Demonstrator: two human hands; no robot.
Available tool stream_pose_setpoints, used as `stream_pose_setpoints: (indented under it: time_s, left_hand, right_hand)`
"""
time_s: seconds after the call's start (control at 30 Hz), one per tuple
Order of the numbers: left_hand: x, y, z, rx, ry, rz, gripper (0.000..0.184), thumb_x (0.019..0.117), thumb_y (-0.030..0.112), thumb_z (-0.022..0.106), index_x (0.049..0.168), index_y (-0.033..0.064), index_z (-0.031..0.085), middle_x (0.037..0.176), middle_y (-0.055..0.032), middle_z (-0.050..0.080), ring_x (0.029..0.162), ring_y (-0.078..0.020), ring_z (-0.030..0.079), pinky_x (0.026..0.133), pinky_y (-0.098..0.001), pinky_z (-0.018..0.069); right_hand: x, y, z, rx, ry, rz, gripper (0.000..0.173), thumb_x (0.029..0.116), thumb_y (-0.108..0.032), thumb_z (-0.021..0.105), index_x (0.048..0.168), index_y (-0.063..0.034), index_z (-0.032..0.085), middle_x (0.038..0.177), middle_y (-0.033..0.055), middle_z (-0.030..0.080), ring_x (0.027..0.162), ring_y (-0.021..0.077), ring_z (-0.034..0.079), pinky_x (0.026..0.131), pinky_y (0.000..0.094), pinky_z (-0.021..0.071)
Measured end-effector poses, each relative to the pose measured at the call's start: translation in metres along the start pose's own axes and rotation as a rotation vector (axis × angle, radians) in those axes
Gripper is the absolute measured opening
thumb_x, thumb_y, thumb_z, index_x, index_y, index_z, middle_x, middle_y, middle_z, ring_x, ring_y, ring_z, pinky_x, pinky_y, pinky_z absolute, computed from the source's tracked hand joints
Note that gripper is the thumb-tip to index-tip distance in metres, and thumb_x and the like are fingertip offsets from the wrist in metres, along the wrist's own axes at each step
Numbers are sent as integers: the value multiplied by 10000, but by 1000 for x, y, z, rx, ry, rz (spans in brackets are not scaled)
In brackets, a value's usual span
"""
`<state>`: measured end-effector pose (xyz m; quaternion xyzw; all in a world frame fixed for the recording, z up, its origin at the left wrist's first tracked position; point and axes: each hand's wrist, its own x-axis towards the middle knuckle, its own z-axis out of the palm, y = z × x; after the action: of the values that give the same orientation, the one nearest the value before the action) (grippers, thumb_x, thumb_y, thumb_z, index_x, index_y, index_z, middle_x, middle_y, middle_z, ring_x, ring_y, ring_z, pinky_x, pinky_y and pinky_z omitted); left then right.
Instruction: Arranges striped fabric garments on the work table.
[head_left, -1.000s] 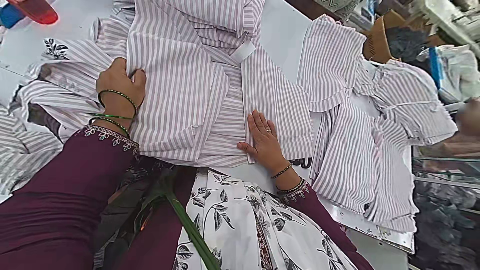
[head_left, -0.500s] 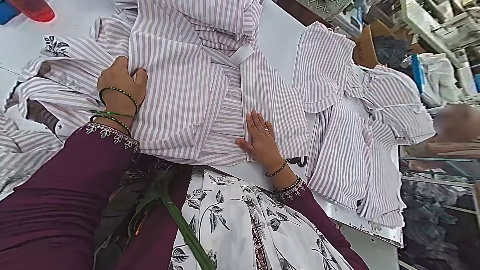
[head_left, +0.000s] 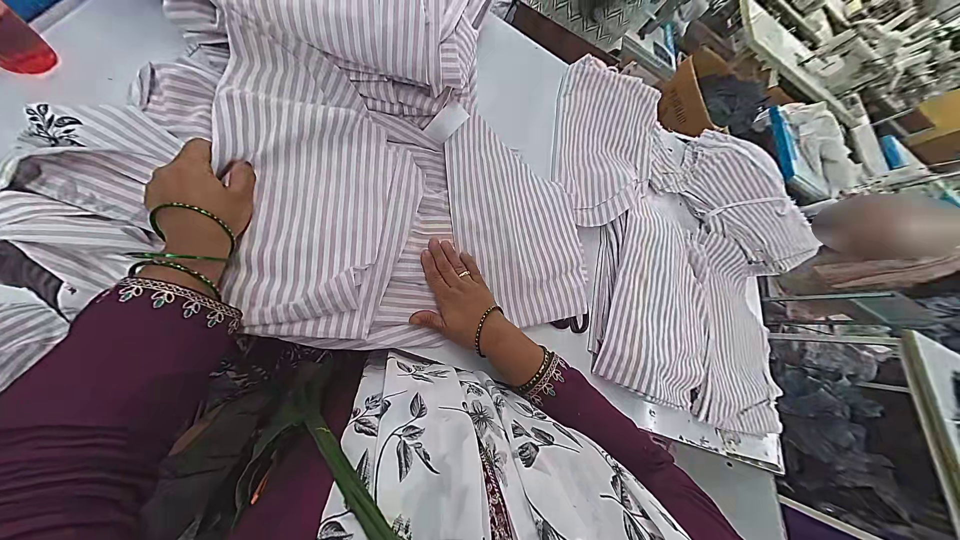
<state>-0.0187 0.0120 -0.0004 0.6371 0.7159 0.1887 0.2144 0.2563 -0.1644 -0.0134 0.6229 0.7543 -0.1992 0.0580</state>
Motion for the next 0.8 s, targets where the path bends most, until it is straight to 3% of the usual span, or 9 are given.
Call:
stream_pose_setpoints:
  time_s: [0.6,0.8]
  left_hand:
    - [0,-5,4,-28,42,23,432,1059,297,512,1147,-123,560,1050,-466,597,1048,-692,565,829,-832,372]
    - [-5,6,-4,1,-15,-33,436,1085,294,500,1220,-117,558,1100,-462,598,1092,-666,573,869,-806,389]
  right_hand:
    - [-6,1,2,83,79,-19,905,981,-656,447,1609,-32,262,1691,133,212,1583,285,135,1266,507,51]
    - [-7,1,0,114,78,-31,865,1000,-597,476,1606,-18,260,1691,149,204,1583,293,130,1267,507,48]
